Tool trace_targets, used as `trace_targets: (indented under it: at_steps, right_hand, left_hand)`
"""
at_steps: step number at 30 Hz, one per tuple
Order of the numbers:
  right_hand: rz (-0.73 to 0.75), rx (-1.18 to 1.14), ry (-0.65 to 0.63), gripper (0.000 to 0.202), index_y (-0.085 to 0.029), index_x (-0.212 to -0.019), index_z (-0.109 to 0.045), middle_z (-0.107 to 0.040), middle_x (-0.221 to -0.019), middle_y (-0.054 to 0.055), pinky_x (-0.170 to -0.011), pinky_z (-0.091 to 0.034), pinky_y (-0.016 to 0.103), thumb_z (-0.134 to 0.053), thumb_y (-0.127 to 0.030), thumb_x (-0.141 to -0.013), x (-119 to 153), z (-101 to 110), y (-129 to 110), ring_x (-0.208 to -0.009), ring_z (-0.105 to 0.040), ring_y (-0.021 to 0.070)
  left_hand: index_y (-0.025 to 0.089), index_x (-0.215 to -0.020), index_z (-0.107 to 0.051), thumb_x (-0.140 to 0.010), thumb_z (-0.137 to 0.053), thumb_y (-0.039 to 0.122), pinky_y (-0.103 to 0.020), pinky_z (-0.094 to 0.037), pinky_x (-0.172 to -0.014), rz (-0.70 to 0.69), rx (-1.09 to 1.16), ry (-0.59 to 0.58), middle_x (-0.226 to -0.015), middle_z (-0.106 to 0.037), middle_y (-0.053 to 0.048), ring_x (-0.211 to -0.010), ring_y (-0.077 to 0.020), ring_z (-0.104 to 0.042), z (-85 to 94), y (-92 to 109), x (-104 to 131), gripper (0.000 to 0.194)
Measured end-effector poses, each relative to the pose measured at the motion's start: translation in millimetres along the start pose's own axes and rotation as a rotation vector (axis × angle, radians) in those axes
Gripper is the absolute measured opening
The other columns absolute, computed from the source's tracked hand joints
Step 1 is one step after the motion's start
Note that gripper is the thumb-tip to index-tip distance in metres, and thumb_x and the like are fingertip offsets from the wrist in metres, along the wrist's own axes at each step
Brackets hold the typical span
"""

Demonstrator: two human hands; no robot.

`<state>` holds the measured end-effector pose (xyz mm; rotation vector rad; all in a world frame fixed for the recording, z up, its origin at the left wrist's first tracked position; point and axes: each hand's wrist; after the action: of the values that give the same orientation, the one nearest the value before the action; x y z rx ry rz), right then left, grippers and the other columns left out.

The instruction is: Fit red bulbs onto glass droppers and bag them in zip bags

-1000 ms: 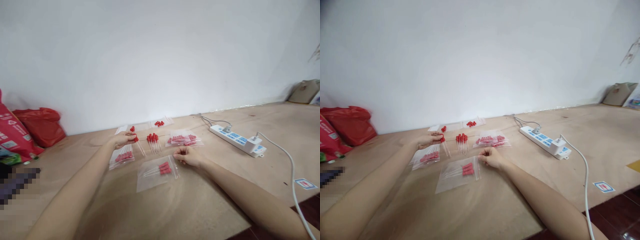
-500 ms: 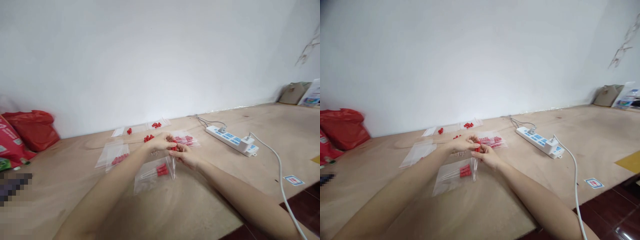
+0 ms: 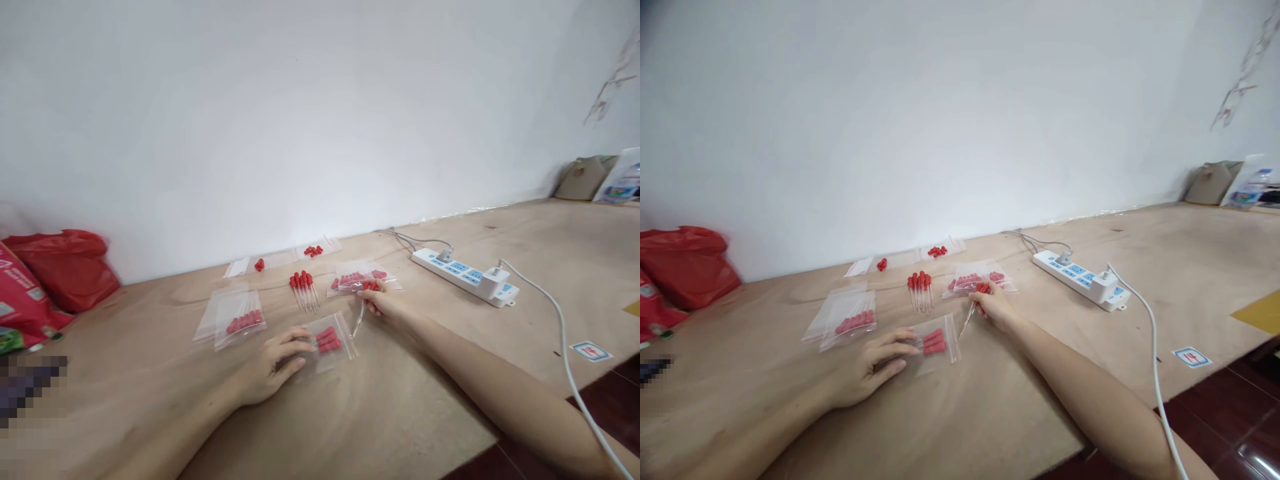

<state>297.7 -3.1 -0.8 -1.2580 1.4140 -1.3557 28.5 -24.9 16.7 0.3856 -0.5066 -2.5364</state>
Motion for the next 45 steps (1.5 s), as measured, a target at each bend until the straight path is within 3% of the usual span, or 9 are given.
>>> trace_targets:
  at_steps: [4,11,16,22,26,37,45]
  right_hand:
    - [-0.012,-0.004,0.002,0.016,-0.019,-0.072,-0.039,-0.045,-0.041,-0.01,-0.026,-0.018,0.013,-0.054,-0.013,-0.068,-3.1,-1.6,7.1,-0.028,-0.036,0.0036]
    - [-0.019,0.017,0.046,0.02,-0.019,-0.073,-0.036,-0.048,-0.044,-0.008,-0.028,-0.028,0.012,-0.056,-0.015,-0.073,-8.3,-1.3,17.4,-0.032,-0.044,0.0048]
    - [-0.012,0.1,0.084,0.02,-0.019,-0.073,-0.038,-0.052,-0.046,-0.006,-0.03,-0.034,0.013,-0.058,-0.016,-0.073,-7.9,2.4,13.9,-0.035,-0.048,0.0059]
    - [-0.024,0.096,0.124,0.021,-0.019,-0.072,-0.038,-0.05,-0.042,-0.007,-0.031,-0.036,0.013,-0.059,-0.016,-0.073,-4.6,3.4,7.1,-0.036,-0.049,0.0068]
    - [-0.046,0.067,0.16,0.025,-0.02,-0.074,-0.035,-0.049,-0.042,-0.008,-0.032,-0.038,0.014,-0.06,-0.015,-0.072,-4.7,2.9,7.4,-0.035,-0.05,0.0079]
    - [-0.026,0.111,0.078,0.027,-0.02,-0.078,-0.035,-0.048,-0.046,-0.009,-0.031,-0.038,0.014,-0.059,-0.013,-0.071,4.5,-5.9,12.3,-0.035,-0.049,0.0074]
    - [-0.177,-0.085,-0.022,0.02,-0.021,-0.075,-0.031,-0.05,-0.05,-0.007,-0.038,-0.046,0.017,-0.048,-0.012,-0.079,14.6,-14.3,8.1,-0.038,-0.052,0.0066]
  left_hand:
    - [0.027,-0.109,-0.056,-0.086,-0.038,0.02,-0.038,-0.031,-0.099,0.022,-0.027,-0.045,-0.13,-0.04,-0.003,-0.121,-0.021,-0.034,-6.0,3.6,-0.5,0.031]
    - [0.033,-0.124,-0.042,-0.086,-0.037,0.021,-0.046,-0.027,-0.1,0.082,-0.108,-0.094,-0.139,-0.027,-0.002,-0.126,-0.0247,-0.025,-7.2,4.9,0.6,0.039]
    - [0.031,-0.128,-0.036,-0.086,-0.038,0.023,-0.045,-0.027,-0.1,0.106,-0.099,-0.086,-0.138,-0.029,-0.003,-0.125,-0.0239,-0.027,-7.3,4.6,0.7,0.043]
    - [0.035,-0.119,-0.047,-0.087,-0.038,0.023,-0.045,-0.028,-0.099,0.093,-0.106,-0.088,-0.138,-0.029,-0.002,-0.124,-0.024,-0.029,-7.1,2.5,0.6,0.036]
    - [0.035,-0.122,-0.044,-0.086,-0.038,0.023,-0.046,-0.028,-0.099,0.096,-0.1,-0.084,-0.138,-0.029,-0.003,-0.124,-0.0248,-0.029,-7.2,2.4,1.1,0.038]
    - [0.034,-0.123,-0.043,-0.087,-0.038,0.024,-0.042,-0.03,-0.099,0.068,-0.092,-0.072,-0.137,-0.03,-0.002,-0.122,-0.0232,-0.032,-7.8,2.5,1.1,0.038]
    - [0.034,-0.124,-0.041,-0.087,-0.038,0.024,-0.043,-0.03,-0.099,0.073,-0.083,-0.067,-0.138,-0.03,-0.002,-0.123,-0.0238,-0.031,-8.0,3.4,1.6,0.039]
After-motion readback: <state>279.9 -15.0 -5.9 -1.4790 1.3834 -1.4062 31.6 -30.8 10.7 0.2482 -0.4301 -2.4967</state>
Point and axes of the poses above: each hand's wrist, its own x-axis away from the middle knuckle, its own z-axis out of the back of the hand, y = z × x
